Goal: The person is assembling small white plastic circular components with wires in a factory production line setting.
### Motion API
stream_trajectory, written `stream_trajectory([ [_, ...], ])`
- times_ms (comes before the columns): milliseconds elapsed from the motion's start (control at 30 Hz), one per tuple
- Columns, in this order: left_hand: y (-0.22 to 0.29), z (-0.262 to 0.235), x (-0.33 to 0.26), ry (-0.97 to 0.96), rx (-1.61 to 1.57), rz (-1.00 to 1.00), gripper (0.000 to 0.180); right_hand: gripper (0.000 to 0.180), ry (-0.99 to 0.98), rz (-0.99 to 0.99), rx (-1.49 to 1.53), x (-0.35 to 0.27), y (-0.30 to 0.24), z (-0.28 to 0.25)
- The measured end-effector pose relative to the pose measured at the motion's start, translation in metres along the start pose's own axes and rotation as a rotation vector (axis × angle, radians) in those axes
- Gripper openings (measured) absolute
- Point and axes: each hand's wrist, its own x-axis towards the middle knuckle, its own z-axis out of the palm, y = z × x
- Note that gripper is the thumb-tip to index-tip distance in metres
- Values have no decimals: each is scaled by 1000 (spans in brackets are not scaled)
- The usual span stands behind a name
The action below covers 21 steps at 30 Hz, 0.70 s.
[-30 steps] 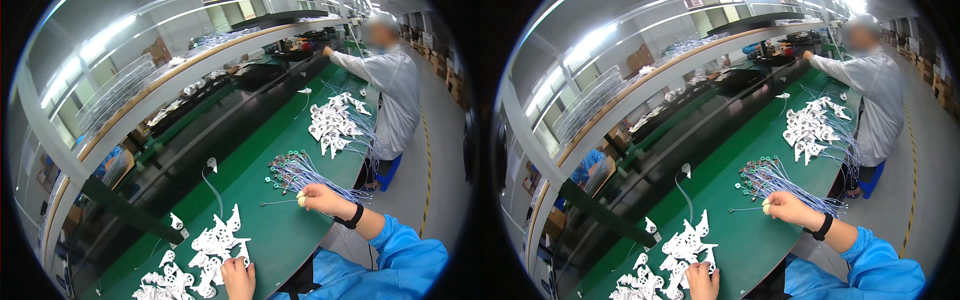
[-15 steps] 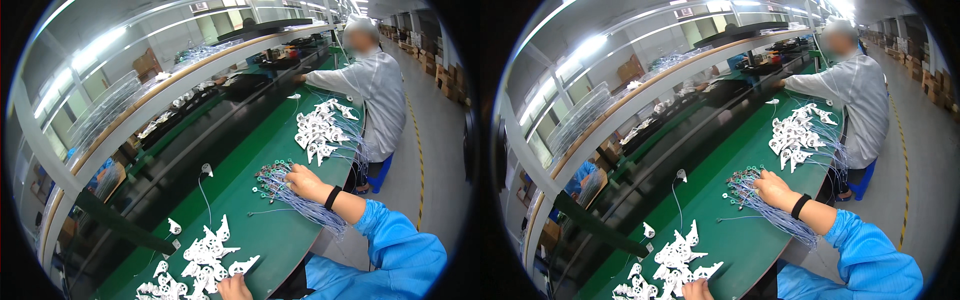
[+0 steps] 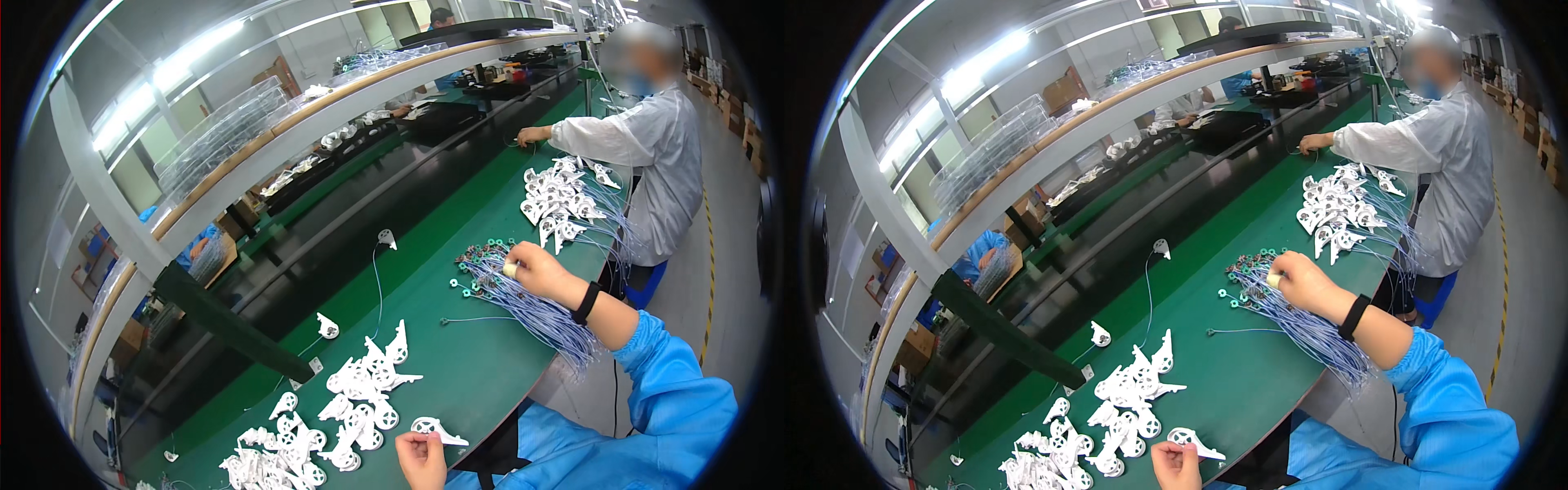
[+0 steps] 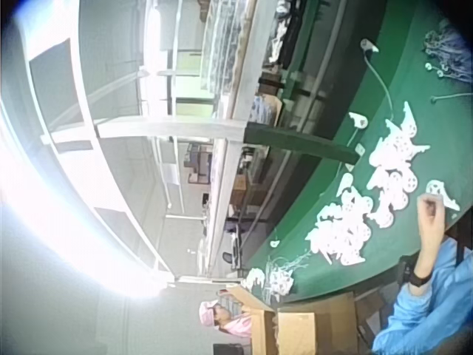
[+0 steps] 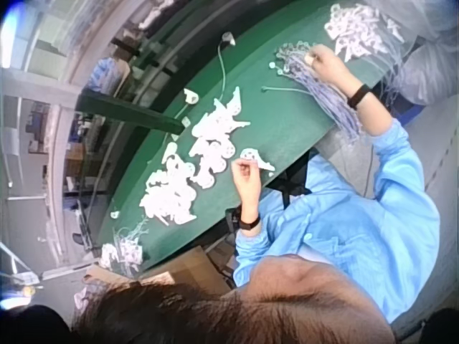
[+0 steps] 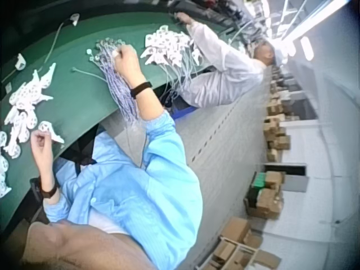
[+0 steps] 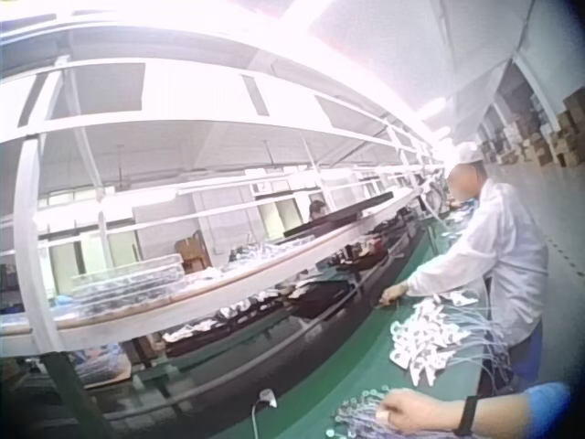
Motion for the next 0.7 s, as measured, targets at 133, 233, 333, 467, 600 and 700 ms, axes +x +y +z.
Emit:
stream_trajectory([
  [133,2,7,3,-24,-24,-75,20,9,12,127,384,1,-15,-29],
  [233,21,23,-1,-4,-123,-205,39,11,-10,196,645,2,-18,-46],
  [333,11,27,-7,-14,-207,-234,42,12,10,193,899,0,-41,-63],
  [467,9,31,-18,-171,-391,-374,26,13,198,1,1057,10,-59,-88],
  [600,6,39,-24,-170,-520,-415,21,11,235,-106,1325,6,-94,-120],
  [700,12,58,-27,-110,-643,-542,17,18,99,-111,1487,-7,-114,-119],
])
